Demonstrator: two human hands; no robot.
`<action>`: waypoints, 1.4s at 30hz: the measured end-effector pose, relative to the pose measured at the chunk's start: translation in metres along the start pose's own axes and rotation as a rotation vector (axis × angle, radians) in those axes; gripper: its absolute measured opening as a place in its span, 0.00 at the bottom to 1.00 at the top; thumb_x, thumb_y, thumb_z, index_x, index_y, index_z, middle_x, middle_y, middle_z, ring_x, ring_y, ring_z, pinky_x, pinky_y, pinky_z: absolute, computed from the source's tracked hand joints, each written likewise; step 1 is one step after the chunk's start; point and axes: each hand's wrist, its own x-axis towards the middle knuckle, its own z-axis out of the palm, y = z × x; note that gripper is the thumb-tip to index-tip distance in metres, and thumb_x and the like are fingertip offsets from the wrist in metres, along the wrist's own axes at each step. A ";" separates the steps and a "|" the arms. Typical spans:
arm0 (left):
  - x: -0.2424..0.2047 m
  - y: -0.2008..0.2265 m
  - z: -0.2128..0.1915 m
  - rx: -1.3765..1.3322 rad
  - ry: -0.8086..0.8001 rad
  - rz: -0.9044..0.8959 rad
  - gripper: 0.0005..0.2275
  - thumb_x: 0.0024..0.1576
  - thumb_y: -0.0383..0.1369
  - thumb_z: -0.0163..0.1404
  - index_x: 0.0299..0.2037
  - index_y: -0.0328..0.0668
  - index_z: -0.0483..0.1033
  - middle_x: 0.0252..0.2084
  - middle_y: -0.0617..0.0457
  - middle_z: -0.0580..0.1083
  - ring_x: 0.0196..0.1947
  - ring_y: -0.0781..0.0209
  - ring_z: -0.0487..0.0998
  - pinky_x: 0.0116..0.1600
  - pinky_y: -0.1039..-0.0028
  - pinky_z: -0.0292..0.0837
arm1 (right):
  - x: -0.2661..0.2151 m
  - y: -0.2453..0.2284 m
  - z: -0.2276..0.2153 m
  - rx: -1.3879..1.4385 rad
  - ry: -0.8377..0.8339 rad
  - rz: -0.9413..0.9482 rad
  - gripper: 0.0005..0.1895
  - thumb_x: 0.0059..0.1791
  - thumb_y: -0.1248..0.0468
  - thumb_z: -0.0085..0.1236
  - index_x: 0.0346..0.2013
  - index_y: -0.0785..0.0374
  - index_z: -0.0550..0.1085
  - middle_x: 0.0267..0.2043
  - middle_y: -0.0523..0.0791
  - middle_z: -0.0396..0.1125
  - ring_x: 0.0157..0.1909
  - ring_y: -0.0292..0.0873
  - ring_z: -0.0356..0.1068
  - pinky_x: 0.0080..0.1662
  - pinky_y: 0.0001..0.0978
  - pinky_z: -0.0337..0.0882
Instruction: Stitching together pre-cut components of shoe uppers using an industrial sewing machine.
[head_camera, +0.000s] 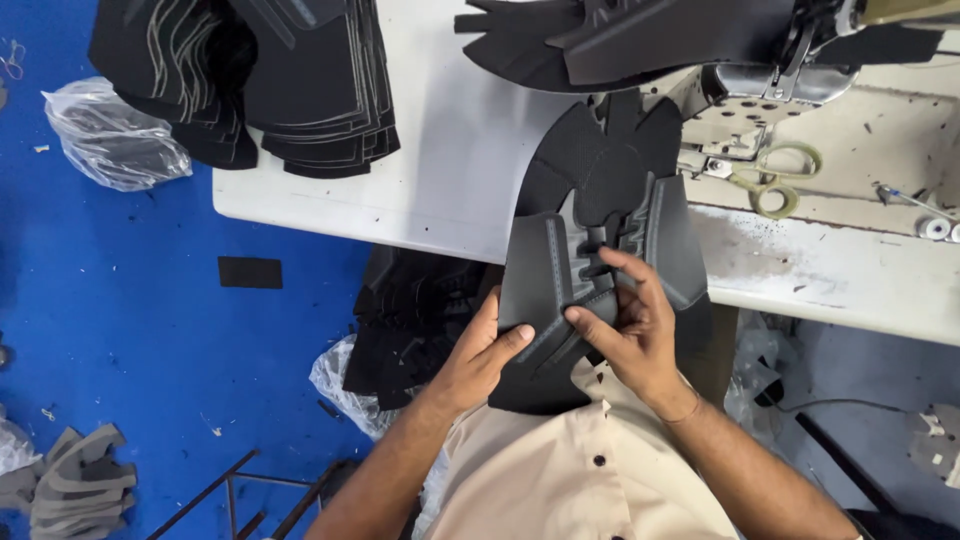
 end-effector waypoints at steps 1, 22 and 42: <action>0.000 0.002 0.002 -0.011 0.004 -0.007 0.25 0.66 0.26 0.44 0.73 0.29 0.52 0.68 0.45 0.64 0.69 0.60 0.63 0.73 0.68 0.57 | -0.002 -0.001 0.000 -0.028 0.015 -0.003 0.35 0.48 0.78 0.62 0.67 0.66 0.60 0.53 0.48 0.69 0.52 0.38 0.72 0.53 0.28 0.74; 0.087 0.086 0.083 0.469 -0.250 0.212 0.17 0.58 0.20 0.55 0.59 0.35 0.77 0.56 0.49 0.80 0.56 0.65 0.80 0.61 0.75 0.74 | -0.061 -0.024 -0.028 -0.248 0.367 -0.228 0.21 0.47 0.76 0.63 0.52 0.68 0.67 0.44 0.43 0.68 0.43 0.30 0.67 0.43 0.20 0.69; 0.216 0.174 0.063 0.624 -0.614 -0.032 0.20 0.53 0.21 0.57 0.57 0.39 0.78 0.57 0.51 0.79 0.61 0.64 0.77 0.68 0.70 0.68 | 0.041 -0.050 0.015 -0.097 0.493 -0.221 0.14 0.52 0.74 0.61 0.50 0.65 0.68 0.47 0.42 0.65 0.48 0.32 0.62 0.52 0.21 0.63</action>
